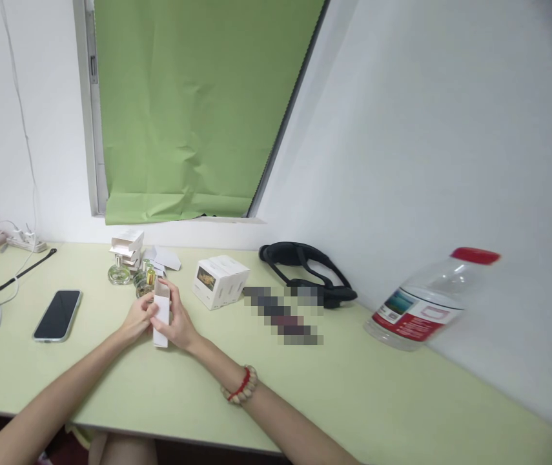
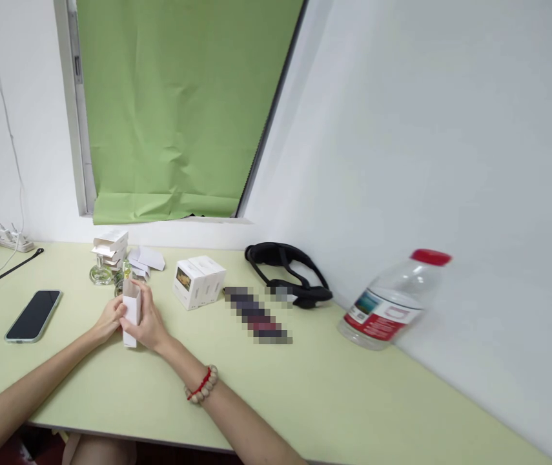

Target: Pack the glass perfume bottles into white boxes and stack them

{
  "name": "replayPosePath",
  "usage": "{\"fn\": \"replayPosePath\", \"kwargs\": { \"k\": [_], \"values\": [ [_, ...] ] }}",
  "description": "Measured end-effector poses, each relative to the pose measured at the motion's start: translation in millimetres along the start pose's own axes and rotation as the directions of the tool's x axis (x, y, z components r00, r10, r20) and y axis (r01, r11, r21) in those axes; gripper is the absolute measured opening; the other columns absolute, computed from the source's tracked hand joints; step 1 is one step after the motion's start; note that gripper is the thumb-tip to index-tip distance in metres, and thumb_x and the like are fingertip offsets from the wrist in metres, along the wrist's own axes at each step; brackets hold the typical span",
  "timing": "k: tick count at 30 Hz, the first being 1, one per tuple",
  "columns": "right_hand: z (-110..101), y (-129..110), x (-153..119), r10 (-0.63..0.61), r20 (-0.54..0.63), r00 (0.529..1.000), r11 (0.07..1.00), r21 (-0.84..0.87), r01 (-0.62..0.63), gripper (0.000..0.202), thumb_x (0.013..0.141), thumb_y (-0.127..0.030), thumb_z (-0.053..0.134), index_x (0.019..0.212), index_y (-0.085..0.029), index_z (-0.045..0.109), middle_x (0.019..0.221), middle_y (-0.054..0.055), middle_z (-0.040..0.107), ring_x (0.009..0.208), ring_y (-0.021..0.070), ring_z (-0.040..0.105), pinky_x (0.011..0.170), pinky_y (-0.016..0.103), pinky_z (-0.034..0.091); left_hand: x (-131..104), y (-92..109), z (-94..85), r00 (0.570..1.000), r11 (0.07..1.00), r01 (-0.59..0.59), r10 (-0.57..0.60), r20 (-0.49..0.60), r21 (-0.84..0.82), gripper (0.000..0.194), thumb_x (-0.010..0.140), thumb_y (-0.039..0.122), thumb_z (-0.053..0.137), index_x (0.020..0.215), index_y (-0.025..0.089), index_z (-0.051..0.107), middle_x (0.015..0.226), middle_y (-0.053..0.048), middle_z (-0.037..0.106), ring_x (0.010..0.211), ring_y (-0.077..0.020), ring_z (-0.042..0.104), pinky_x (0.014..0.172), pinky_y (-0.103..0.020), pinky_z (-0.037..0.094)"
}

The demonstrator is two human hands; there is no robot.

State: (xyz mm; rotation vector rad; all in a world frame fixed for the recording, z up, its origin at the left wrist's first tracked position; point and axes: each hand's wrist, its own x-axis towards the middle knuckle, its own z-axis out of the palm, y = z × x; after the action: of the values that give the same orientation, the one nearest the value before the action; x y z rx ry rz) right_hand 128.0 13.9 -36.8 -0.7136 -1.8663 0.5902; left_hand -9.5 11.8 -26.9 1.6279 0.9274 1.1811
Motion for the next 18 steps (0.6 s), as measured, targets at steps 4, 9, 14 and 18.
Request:
{"fn": "replayPosePath", "kwargs": {
  "k": [4, 9, 14, 18],
  "values": [
    [-2, -1, 1, -0.003, 0.113, 0.994, 0.983, 0.181, -0.017, 0.086, 0.071, -0.032, 0.063, 0.14, -0.021, 0.014, 0.111, 0.011, 0.061, 0.089, 0.021, 0.066, 0.082, 0.04, 0.055, 4, -12, -4.7, 0.998, 0.997, 0.026, -0.021, 0.065, -0.069, 0.091, 0.058, 0.084, 0.062, 0.109, 0.009, 0.053, 0.068, -0.001, 0.052, 0.059, -0.0099, 0.044, 0.056, -0.022, 0.037],
    [-13, -1, 2, 0.051, 0.18, 0.982, 0.996, 0.06, -0.063, 0.093, 0.066, -0.03, 0.068, 0.142, -0.021, 0.014, 0.111, 0.01, 0.062, 0.082, 0.0205, 0.067, 0.076, 0.039, 0.055, 7, -20, -13.0, 0.99, 0.999, 0.051, -0.052, 0.134, 0.007, 0.082, 0.065, 0.062, 0.071, 0.122, 0.008, 0.048, 0.057, 0.005, 0.048, 0.049, -0.0077, 0.038, 0.05, -0.019, 0.031],
    [-16, -3, 1, 0.09, 0.228, 0.969, 0.995, 0.029, -0.099, 0.094, 0.065, -0.026, 0.067, 0.143, -0.021, 0.015, 0.099, 0.006, 0.065, 0.071, 0.018, 0.065, 0.065, 0.033, 0.054, 6, -9, -25.0, 0.985, 0.979, 0.021, -0.055, 0.165, 0.204, 0.068, 0.066, 0.043, 0.07, 0.121, 0.007, 0.055, 0.051, 0.007, 0.043, 0.048, -0.0074, 0.034, 0.048, -0.019, 0.025],
    [-14, -3, 0, 0.072, 0.244, 0.967, 0.997, 0.017, -0.079, 0.091, 0.065, -0.024, 0.065, 0.142, -0.021, 0.017, 0.089, 0.001, 0.063, 0.063, 0.016, 0.061, 0.057, 0.029, 0.051, 4, 1, -31.1, 0.99, 0.93, -0.019, -0.034, 0.138, 0.366, 0.055, 0.065, 0.041, 0.071, 0.11, 0.011, 0.064, 0.052, 0.007, 0.043, 0.051, -0.0081, 0.034, 0.051, -0.02, 0.028]
  ]
}}
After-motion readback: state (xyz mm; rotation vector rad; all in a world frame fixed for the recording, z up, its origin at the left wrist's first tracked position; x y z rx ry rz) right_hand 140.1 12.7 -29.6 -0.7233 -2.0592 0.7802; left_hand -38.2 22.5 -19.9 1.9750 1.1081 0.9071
